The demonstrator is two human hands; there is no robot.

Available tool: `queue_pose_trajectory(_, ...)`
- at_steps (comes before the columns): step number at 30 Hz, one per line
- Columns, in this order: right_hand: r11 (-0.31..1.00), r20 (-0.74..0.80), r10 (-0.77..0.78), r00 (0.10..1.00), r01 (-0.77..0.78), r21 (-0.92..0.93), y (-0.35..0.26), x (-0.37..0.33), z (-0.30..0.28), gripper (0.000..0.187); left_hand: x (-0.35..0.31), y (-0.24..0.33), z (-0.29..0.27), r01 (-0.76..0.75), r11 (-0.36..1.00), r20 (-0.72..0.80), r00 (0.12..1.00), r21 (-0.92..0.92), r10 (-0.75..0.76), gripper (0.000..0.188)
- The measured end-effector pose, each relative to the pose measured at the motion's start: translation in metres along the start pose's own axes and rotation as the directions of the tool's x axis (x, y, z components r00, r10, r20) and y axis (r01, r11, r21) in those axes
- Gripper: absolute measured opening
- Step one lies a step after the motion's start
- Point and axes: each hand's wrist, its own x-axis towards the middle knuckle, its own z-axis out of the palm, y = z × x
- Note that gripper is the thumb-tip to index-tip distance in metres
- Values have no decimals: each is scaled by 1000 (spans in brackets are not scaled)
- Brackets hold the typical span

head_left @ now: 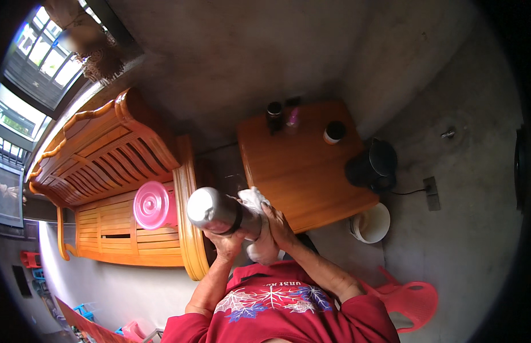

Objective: The person wipes a wooden bench with a white cloth, then cleans a pink plastic bucket and its lid. They proceed to wipe a small wooden table and clean several items on it, including a black mug, a pink bottle, a silver thermos, and a black cup, using the same cloth.

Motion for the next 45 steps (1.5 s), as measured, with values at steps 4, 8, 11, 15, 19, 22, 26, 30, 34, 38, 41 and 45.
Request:
queue_pose_trajectory(4, 698, 113, 337, 935, -329, 636, 40, 9, -25, 40, 10, -21, 19, 30, 995, -22, 999, 100, -28, 67)
queue_pose_trajectory(8, 380, 331, 376, 866, -470, 797, 23, 8, -57, 36, 18, -49, 38, 7, 992, 57, 998, 123, -14, 56)
queue_pose_trajectory(11, 354, 323, 503, 802, -532, 770, 28, 12, -86, 39, 18, -80, 48, 18, 974, 129, 991, 227, -49, 64)
queue_pose_trajectory(15, 432, 222, 552, 804, -503, 749, 49, 27, -123, 34, 25, -103, 78, 147, 977, 184, 967, 154, -175, 75)
queue_pose_trajectory(19, 536, 166, 468, 868, -429, 727, 80, 51, -170, 32, 50, -100, 125, 335, 916, 261, 885, 220, -386, 73)
queue_pose_trajectory(22, 502, 73, 566, 821, -413, 759, 84, 62, -199, 33, 70, -111, 156, 316, 905, 263, 882, 284, -390, 74)
queue_pose_trajectory(26, 593, -82, 616, 783, -392, 703, 78, 49, -238, 34, 87, -173, 177, 305, 923, 223, 907, 236, -357, 74)
queue_pose_trajectory(30, 634, -108, 593, 798, -379, 674, 91, 33, -260, 34, 114, -206, 213, 373, 926, 188, 907, 62, -377, 73)
queue_pose_trajectory(34, 625, -24, 627, 779, -485, 612, 80, 20, -269, 37, 140, -256, 247, 175, 951, 166, 961, 254, -221, 71)
queue_pose_trajectory(38, 687, -42, 631, 775, -532, 495, 68, 15, -277, 37, 172, -290, 288, -41, 931, 205, 978, 362, -36, 72)
queue_pose_trajectory(41, 701, -26, 613, 789, -529, 479, 65, 9, -290, 39, 189, -311, 309, 11, 901, 140, 987, 434, -79, 73)
queue_pose_trajectory(45, 667, -55, 652, 756, -538, 516, 78, -6, -305, 41, 200, -341, 323, -25, 858, 108, 993, 514, -36, 77)
